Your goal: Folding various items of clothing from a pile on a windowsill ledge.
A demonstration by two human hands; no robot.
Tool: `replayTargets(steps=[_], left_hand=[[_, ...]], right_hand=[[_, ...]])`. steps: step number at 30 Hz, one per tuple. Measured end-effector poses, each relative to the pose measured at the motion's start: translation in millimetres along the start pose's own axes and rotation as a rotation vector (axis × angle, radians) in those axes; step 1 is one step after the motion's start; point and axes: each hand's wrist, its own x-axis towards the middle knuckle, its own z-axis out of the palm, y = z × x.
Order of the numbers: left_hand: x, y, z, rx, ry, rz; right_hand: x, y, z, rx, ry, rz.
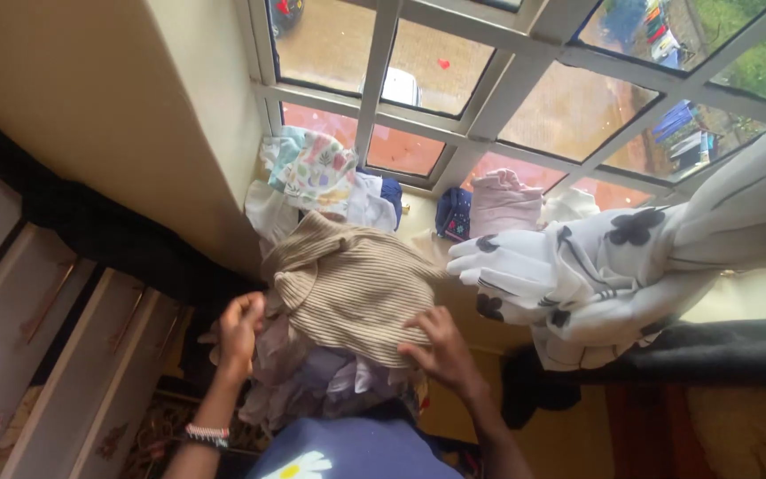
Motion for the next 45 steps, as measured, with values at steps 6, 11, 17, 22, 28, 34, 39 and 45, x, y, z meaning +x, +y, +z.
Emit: replayTargets(steps=[6,11,17,22,28,34,39,45], left_hand=[[-65,-39,8,0.135,-0.107,-0.042],[-103,-11,24,0.457,-0.043,0.202],[-115,-13,27,0.698,0.108,0.305],[-122,13,16,0.366,0.09,0.122],[-117,-8,-20,-0.182,-0.182,0.028],[-114,19,-9,-0.037,-0.223,-0.277],[-115,30,-22,0.823,-0.318,0.444],[-130,101,-17,1.379,-0.5,0.076]], right_hand=[[-46,25,40,-0.216,0.002,-0.114],[-57,46,71,-0.24,0.178,-0.063],[-72,61,97,-0.215,0.403,-0.065],[-77,56,90,-0.154,0.51,-0.014],[-65,25,83,-0.235,0.395,-0.1],[-70,63,107,-0.252,0.558,-0.09],[-74,48,74,-0.242,0.629,-0.109],[-76,41,44,-0.06,0.49,-0.166]])
